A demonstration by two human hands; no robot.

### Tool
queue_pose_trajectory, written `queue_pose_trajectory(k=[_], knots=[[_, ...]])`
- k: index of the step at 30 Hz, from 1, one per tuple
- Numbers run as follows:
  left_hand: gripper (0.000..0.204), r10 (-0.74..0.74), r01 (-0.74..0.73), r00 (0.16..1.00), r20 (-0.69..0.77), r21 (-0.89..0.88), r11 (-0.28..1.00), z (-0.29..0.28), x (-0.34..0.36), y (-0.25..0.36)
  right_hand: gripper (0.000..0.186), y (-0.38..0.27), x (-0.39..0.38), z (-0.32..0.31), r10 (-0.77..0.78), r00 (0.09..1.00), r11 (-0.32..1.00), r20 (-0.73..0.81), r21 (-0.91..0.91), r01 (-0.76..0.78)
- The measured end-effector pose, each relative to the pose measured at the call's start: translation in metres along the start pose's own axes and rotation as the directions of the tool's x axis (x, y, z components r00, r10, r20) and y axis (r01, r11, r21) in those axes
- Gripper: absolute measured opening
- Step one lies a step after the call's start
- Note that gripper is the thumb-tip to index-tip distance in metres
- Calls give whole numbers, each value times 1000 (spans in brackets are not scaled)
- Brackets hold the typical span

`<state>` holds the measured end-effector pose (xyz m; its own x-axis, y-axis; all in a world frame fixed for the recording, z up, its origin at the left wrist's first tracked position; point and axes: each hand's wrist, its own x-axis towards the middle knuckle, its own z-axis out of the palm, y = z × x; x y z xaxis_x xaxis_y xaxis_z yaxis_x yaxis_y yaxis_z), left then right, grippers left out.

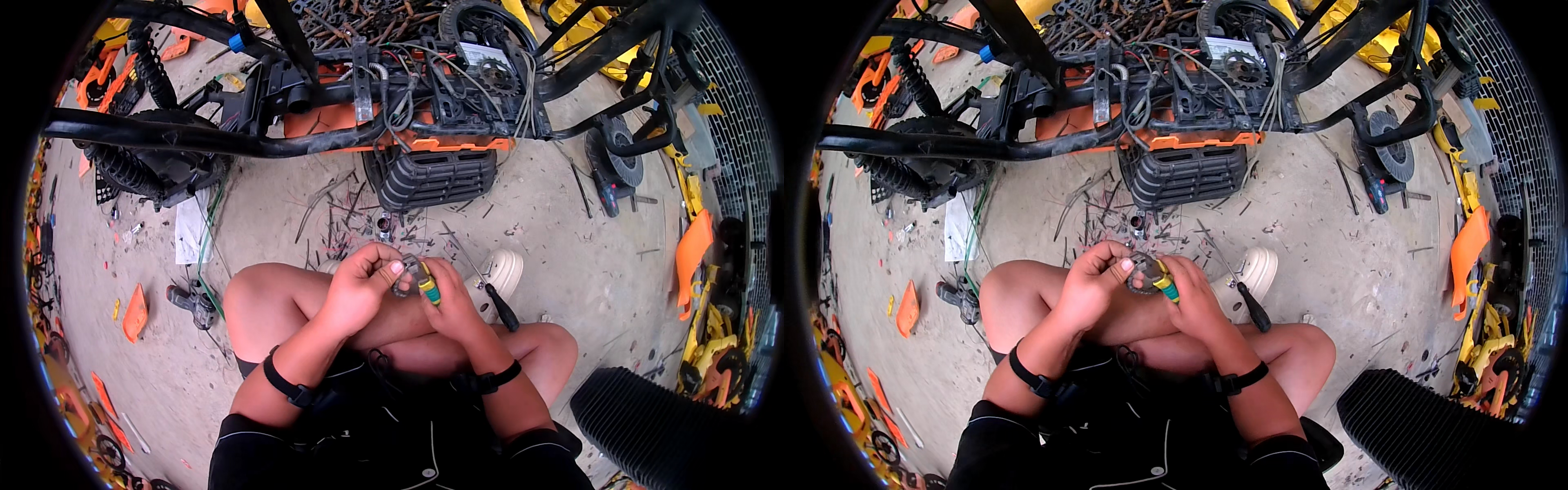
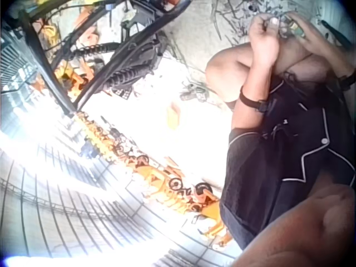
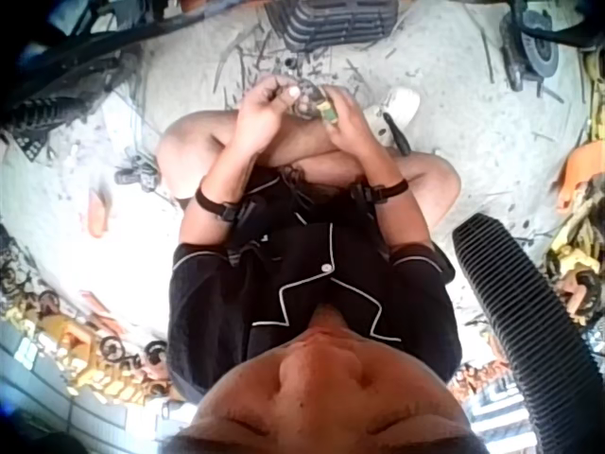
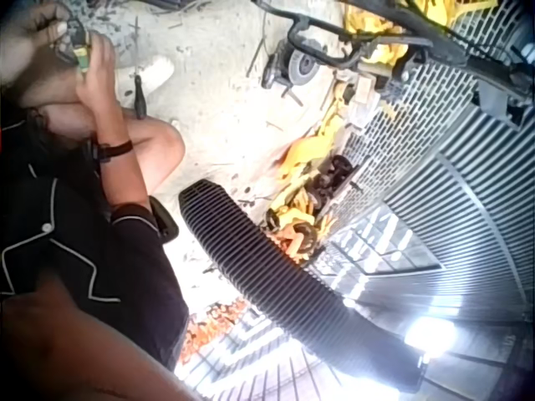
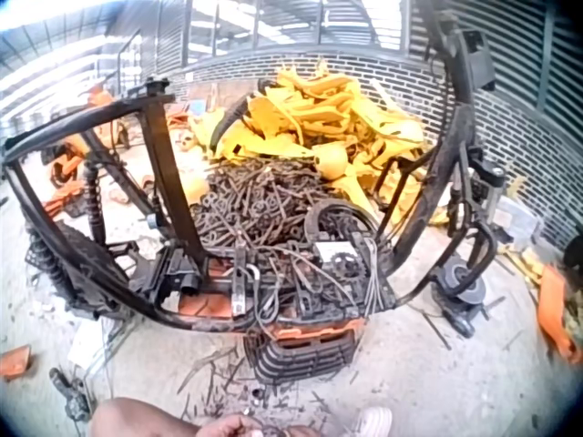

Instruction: The person manipulates wires and a connector on a vehicle frame while using pliers to crimp or adjust components.

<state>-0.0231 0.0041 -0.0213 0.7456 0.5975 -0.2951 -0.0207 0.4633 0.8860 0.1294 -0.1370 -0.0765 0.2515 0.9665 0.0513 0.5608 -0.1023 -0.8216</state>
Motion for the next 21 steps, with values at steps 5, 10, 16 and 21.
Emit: queue_pose_trajectory(k=[5,10,16,21], knots=[[9,-57,57,998,2,8,998,-5,0,2,66,-7,4,-7,-53,999,994,-8,-92,52],[12,-86,84,996,40,46,995,-9,0,6,63,-4,5,-11,-84,996,991,-1,-109,83],[19,-108,80,966,234,128,989,-12,1,21,57,0,-2,-8,-46,998,991,-35,122,50],[20,-174,148,925,337,101,984,-13,-2,33,55,-6,-5,-10,-47,999,977,-8,207,48]])
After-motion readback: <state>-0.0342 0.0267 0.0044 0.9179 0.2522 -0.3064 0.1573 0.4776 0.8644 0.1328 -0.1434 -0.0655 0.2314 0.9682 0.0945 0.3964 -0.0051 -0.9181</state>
